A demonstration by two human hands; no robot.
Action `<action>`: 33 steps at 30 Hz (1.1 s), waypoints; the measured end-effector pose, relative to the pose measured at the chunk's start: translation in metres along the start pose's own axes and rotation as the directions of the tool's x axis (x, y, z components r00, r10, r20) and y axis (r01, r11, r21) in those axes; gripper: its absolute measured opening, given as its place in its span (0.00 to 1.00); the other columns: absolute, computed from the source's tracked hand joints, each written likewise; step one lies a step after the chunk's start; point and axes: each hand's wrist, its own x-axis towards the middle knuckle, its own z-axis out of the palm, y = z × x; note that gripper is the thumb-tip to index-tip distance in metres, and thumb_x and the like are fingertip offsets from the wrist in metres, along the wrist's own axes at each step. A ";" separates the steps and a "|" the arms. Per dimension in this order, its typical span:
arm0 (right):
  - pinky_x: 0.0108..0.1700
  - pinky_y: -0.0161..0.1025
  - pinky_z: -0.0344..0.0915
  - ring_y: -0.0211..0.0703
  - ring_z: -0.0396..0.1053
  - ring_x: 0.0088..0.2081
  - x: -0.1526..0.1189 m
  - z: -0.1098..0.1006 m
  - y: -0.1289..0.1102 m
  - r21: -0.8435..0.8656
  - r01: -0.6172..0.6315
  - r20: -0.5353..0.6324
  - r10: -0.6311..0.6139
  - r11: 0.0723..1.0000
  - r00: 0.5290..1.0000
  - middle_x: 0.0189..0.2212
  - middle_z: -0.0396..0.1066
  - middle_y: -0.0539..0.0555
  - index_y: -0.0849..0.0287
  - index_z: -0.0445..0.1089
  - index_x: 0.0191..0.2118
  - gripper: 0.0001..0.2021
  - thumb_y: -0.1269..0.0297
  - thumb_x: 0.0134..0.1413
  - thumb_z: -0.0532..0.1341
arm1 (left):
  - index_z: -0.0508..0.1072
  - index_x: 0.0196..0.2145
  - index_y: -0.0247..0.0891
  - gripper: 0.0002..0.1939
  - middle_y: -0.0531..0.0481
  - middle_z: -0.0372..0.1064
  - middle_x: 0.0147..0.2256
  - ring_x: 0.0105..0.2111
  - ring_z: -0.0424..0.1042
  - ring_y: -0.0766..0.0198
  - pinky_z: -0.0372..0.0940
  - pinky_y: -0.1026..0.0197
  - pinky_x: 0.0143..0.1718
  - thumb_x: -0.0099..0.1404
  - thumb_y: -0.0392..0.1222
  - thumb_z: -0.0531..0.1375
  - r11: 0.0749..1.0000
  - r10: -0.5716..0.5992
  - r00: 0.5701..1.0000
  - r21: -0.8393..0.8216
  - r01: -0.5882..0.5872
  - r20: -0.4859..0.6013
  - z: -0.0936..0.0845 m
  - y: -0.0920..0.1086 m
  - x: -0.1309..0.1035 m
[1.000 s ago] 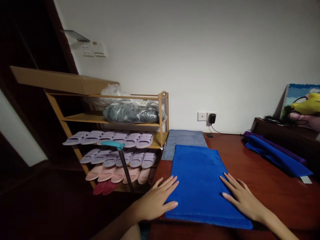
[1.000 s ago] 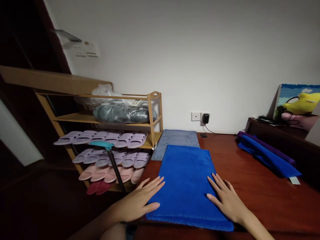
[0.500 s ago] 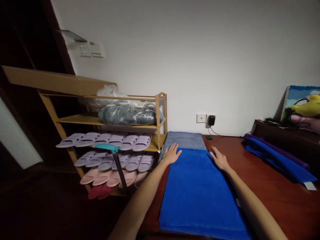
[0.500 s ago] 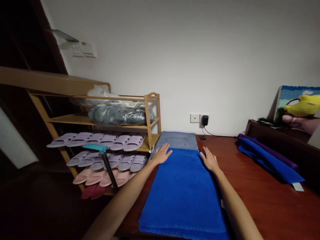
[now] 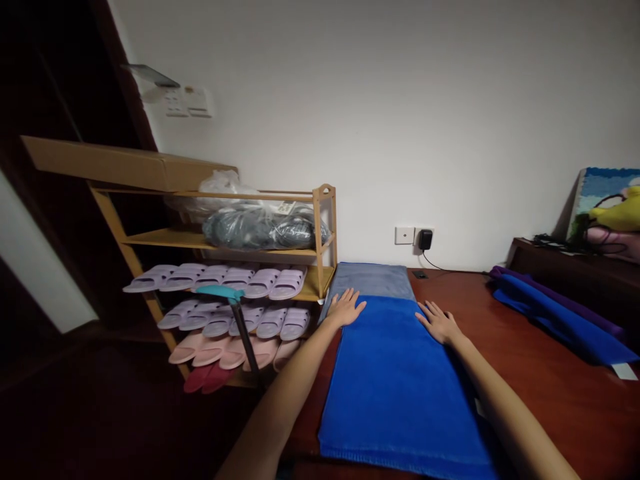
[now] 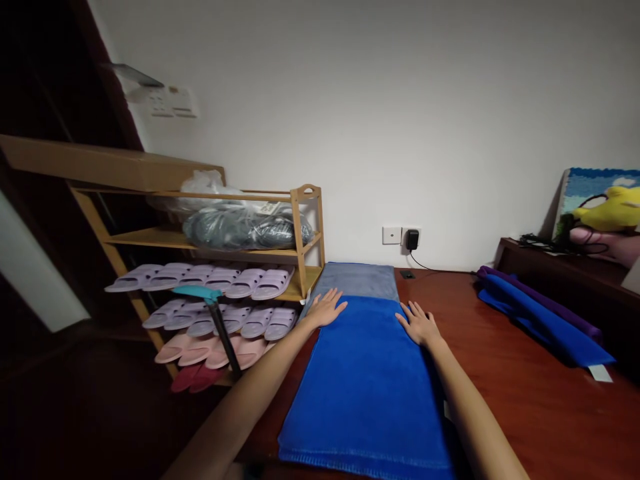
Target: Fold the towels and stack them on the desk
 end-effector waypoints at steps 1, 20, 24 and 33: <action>0.63 0.57 0.38 0.45 0.33 0.67 -0.002 0.000 0.000 -0.005 0.000 0.002 0.000 1.000 1.000 0.67 0.39 0.52 0.49 0.44 0.66 0.36 0.37 0.58 0.34 | 0.49 0.65 0.41 0.35 0.44 0.38 0.66 0.66 0.37 0.54 0.37 0.42 0.61 0.68 0.61 0.35 1.000 0.001 1.000 -0.001 -0.001 0.000 0.000 0.001 -0.002; 0.63 0.57 0.39 0.45 0.33 0.67 -0.064 -0.004 0.001 -0.039 -0.001 -0.002 0.000 0.999 1.000 0.67 0.38 0.52 0.48 0.42 0.67 0.35 0.38 0.58 0.35 | 0.51 0.64 0.41 0.34 0.45 0.41 0.66 0.65 0.39 0.54 0.37 0.42 0.61 0.68 0.61 0.36 1.000 0.014 0.999 0.020 -0.013 -0.029 0.005 0.018 -0.048; 0.63 0.57 0.39 0.46 0.34 0.67 -0.069 -0.005 0.002 -0.042 -0.006 -0.007 0.006 0.999 1.000 0.67 0.37 0.53 0.48 0.42 0.67 0.35 0.38 0.59 0.34 | 0.52 0.64 0.41 0.34 0.44 0.41 0.66 0.65 0.39 0.54 0.38 0.42 0.61 0.68 0.61 0.36 1.000 0.016 0.999 0.022 -0.015 -0.032 0.004 0.019 -0.052; 0.63 0.56 0.37 0.45 0.31 0.67 -0.081 -0.003 0.002 -0.046 -0.016 -0.012 0.016 0.999 1.000 0.67 0.35 0.54 0.50 0.43 0.67 0.36 0.37 0.58 0.34 | 0.51 0.64 0.40 0.34 0.44 0.40 0.66 0.65 0.38 0.55 0.37 0.43 0.62 0.68 0.61 0.35 1.000 0.021 1.000 0.018 -0.020 -0.023 0.003 0.026 -0.064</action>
